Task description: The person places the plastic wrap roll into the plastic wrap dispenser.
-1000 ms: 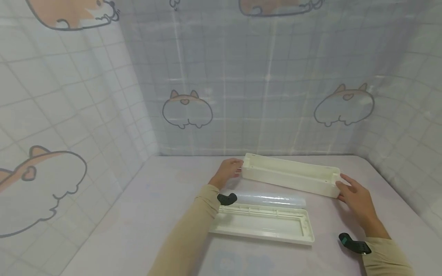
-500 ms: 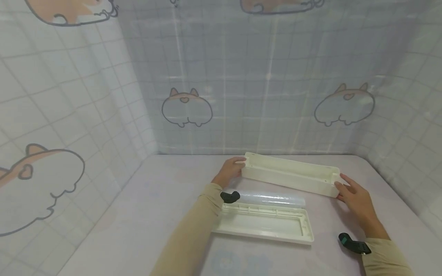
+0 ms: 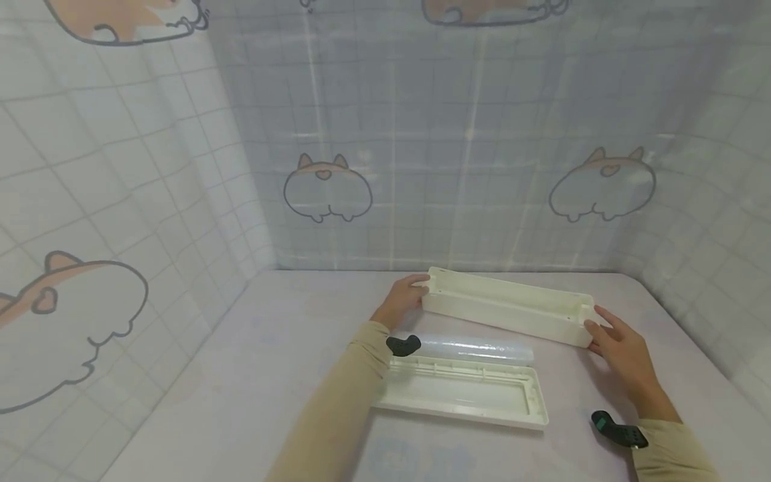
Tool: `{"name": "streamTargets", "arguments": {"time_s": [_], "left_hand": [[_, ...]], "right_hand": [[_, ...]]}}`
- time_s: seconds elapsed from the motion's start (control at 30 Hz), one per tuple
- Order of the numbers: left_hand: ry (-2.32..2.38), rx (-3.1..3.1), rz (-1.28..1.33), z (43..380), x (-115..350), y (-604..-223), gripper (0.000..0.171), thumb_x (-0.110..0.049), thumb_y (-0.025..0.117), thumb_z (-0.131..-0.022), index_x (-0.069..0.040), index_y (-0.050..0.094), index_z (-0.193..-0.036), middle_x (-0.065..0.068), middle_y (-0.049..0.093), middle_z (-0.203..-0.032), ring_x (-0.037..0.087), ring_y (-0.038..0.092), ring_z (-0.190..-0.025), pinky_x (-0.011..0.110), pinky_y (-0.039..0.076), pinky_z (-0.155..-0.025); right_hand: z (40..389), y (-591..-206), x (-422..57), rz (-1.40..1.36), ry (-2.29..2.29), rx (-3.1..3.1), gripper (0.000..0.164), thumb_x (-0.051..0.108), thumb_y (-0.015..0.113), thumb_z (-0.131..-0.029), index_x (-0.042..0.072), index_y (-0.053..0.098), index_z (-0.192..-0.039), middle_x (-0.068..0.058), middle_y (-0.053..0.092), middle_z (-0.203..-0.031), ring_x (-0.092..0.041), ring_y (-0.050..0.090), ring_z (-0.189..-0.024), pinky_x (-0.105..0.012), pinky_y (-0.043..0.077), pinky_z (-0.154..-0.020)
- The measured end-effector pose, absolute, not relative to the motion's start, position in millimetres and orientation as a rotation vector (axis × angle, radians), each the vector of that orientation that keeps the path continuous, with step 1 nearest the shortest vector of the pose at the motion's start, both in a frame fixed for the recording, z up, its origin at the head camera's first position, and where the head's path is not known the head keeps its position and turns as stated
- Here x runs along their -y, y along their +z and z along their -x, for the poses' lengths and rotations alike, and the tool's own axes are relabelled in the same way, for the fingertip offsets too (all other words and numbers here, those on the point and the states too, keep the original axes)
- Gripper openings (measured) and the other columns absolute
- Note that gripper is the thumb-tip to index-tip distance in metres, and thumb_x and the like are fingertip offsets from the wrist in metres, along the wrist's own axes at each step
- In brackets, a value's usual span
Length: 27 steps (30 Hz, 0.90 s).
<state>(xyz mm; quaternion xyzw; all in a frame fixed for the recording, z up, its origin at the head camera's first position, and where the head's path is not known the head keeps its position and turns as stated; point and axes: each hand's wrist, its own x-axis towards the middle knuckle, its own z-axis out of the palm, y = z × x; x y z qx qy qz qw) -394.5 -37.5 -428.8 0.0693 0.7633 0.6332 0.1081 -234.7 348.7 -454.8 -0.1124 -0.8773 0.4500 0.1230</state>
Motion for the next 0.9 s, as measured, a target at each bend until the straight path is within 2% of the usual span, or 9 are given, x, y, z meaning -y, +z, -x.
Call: {"name": "streamTargets", "arguments": {"time_s": [0.07,0.23,0.4,0.57,0.63,0.7,0.8,0.9], "left_hand": [[1.861,-2.253,-0.199,392,38,-428,0.043,-0.012,0.062,-0.097,-0.014,0.06,-0.139,0.011,0.058,-0.139,0.025,0.064,-0.109,0.04,0.051,-0.098],[1.861,-2.279,-0.199,390,39,-424,0.044,-0.01,0.06,-0.096,-0.013,0.06,-0.14,0.011,0.056,-0.141,0.026,0.064,-0.109,0.041,0.051,-0.098],[1.857,-2.257,-0.186,389,37,-422,0.045,-0.01,0.059,-0.096,-0.015,0.059,-0.141,0.01,0.051,-0.147,0.025,0.062,-0.115,0.041,0.05,-0.101],[1.887,-2.237,-0.177,386,34,-420,0.048,-0.01,0.061,-0.096,-0.014,0.057,-0.143,0.011,0.052,-0.146,0.027,0.061,-0.118,0.042,0.049,-0.102],[1.892,-2.24,-0.181,385,33,-420,0.049,-0.01,0.063,-0.095,-0.013,0.056,-0.144,0.011,0.053,-0.146,0.027,0.059,-0.12,0.042,0.048,-0.102],[1.898,-2.235,-0.185,384,32,-420,0.049,-0.01,0.064,-0.095,-0.012,0.056,-0.144,0.011,0.053,-0.145,0.027,0.058,-0.122,0.042,0.047,-0.103],[1.907,-2.219,-0.175,384,29,-419,0.05,-0.008,0.064,-0.095,-0.011,0.055,-0.144,0.013,0.053,-0.145,0.028,0.056,-0.126,0.042,0.046,-0.105],[1.903,-2.223,-0.163,384,28,-419,0.05,-0.008,0.064,-0.095,-0.01,0.055,-0.144,0.014,0.053,-0.144,0.03,0.054,-0.128,0.043,0.046,-0.105]], "right_hand": [[234,-455,-348,0.325,1.314,2.557,0.074,0.049,0.044,-0.104,0.004,0.022,-0.159,-0.041,0.044,-0.139,-0.048,0.061,-0.112,-0.026,0.057,-0.071],[234,-453,-347,0.321,1.322,2.545,0.074,0.049,0.045,-0.104,0.005,0.023,-0.159,-0.041,0.045,-0.138,-0.046,0.063,-0.109,-0.012,0.05,-0.065],[233,-452,-347,0.365,1.342,2.54,0.074,0.05,0.045,-0.104,0.006,0.023,-0.159,-0.04,0.046,-0.139,-0.04,0.066,-0.104,-0.013,0.049,-0.065],[235,-451,-345,0.356,1.361,2.509,0.073,0.048,0.046,-0.104,0.006,0.024,-0.159,-0.04,0.045,-0.139,-0.046,0.063,-0.11,-0.009,0.05,-0.063],[236,-451,-344,0.36,1.358,2.512,0.073,0.048,0.045,-0.104,0.006,0.023,-0.159,-0.04,0.044,-0.14,-0.047,0.06,-0.114,-0.017,0.055,-0.068],[236,-451,-344,0.378,1.361,2.516,0.073,0.049,0.044,-0.104,0.007,0.022,-0.159,-0.04,0.043,-0.141,-0.048,0.059,-0.116,-0.03,0.059,-0.077],[235,-452,-344,0.397,1.364,2.523,0.073,0.05,0.043,-0.104,0.008,0.021,-0.16,-0.04,0.043,-0.142,-0.048,0.059,-0.117,-0.046,0.056,-0.087],[234,-451,-344,0.387,1.364,2.522,0.073,0.049,0.044,-0.104,0.007,0.022,-0.16,-0.04,0.043,-0.141,-0.048,0.059,-0.117,-0.033,0.059,-0.079]]}}
